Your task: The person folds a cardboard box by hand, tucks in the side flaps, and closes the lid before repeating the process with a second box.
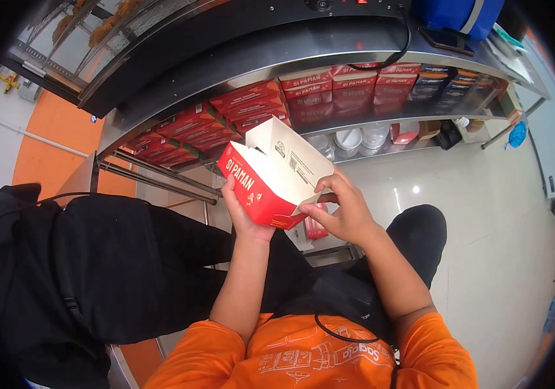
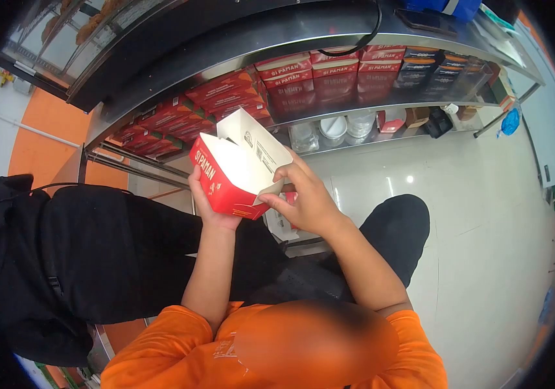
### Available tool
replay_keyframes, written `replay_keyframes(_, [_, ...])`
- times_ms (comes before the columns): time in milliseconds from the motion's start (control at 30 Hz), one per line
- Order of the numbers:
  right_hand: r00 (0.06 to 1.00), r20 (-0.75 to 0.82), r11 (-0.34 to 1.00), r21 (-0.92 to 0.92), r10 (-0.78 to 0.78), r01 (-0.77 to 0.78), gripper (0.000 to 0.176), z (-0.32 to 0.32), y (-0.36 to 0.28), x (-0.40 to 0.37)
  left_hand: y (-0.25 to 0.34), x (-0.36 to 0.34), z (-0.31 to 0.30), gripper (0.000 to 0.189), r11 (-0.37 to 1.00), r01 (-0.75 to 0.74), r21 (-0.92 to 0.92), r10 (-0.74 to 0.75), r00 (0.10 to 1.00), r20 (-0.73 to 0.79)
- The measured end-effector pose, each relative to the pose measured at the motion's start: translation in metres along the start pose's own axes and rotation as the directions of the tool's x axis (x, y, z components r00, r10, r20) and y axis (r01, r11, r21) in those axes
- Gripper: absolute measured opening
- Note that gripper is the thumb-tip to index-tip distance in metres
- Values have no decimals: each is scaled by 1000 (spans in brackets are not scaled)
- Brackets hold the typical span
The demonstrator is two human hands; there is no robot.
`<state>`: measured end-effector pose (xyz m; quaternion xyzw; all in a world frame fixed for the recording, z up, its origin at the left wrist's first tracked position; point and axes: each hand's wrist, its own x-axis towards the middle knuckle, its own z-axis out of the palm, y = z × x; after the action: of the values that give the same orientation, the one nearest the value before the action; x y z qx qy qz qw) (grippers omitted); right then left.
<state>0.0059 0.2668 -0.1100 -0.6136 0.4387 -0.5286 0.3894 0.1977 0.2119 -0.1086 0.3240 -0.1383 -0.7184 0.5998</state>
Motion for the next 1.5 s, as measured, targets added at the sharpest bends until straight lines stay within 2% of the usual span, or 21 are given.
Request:
replay_keyframes(33, [997,-6,996,-59,-73,73,42,2,2,-1,-2,-1,1,67,1000,-9,4,9,1000,-9])
replay_keyframes(133, [991,-2,979,-155,-132,130,42,7,2,-3,-4,-4,3,67,1000,-20,1,20,999,-27])
replay_keyframes(300, [991,71,976,-178,-114,125,47,0,3,-2,-1,1,0,68,1000,-20,-23,20,1000,14])
replay_keyframes(400, [991,65,962,-244,-114,126,56,12,9,-4,-5,0,-3,67,997,3,-75,-3,1000,12])
replay_keyframes(500, [986,102,949,-274,-135,159,68,17,8,-4,-1,-5,5,63,994,-35,-104,32,999,-30])
replay_keyframes(567, [984,110,948,-271,-143,168,74,21,-4,-5,0,-11,10,64,979,2,-204,4,1000,31])
replay_keyframes(633, [987,86,950,-269,-139,158,80,29,-18,-6,-2,-11,12,67,983,0,-184,13,998,68])
replay_keyframes(667, [986,80,917,-362,-145,165,91,32,-16,-8,-8,-8,9,69,987,9,-161,10,993,121])
replay_keyframes(767, [984,50,928,-327,-174,180,96,30,-1,-8,-7,-13,11,70,993,55,-103,-43,993,112])
replay_keyframes(800, [972,62,876,-424,-227,232,94,24,1,-7,-7,-11,12,70,994,37,-106,-26,994,102])
replay_keyframes(900, [969,73,860,-448,-238,245,81,23,-2,-6,-5,-9,12,71,990,46,-133,-33,994,100])
replay_keyframes(933, [959,58,859,-432,-279,276,69,27,0,-5,-5,-8,11,72,988,56,-141,-37,991,129])
replay_keyframes(1033, [950,74,840,-451,-303,303,58,22,3,-4,-8,1,7,73,983,70,-168,-44,987,155])
replay_keyframes(1067, [953,32,860,-424,-300,285,48,22,3,-2,-5,-1,9,72,987,74,-145,-55,990,132])
replay_keyframes(1200, [975,-96,932,-324,-201,161,42,26,1,-6,-4,0,7,69,992,56,-109,-48,996,82])
replay_keyframes(1300, [969,-142,909,-396,-200,130,44,33,5,-8,-4,-3,12,69,992,45,-115,-34,995,92])
replay_keyframes(1333, [956,-148,879,-448,-252,162,46,33,8,-8,-5,-5,14,68,991,47,-125,-35,994,100])
replay_keyframes(1433, [961,-102,824,-543,-257,163,49,25,5,-10,-4,-8,19,68,975,98,-200,-78,991,105])
replay_keyframes(1467, [953,-92,848,-486,-289,211,48,23,9,-7,-2,-8,19,69,974,108,-199,-90,991,97])
replay_keyframes(1500, [965,-77,869,-457,-253,191,48,21,7,-7,-3,-7,16,68,978,97,-182,-83,993,83])
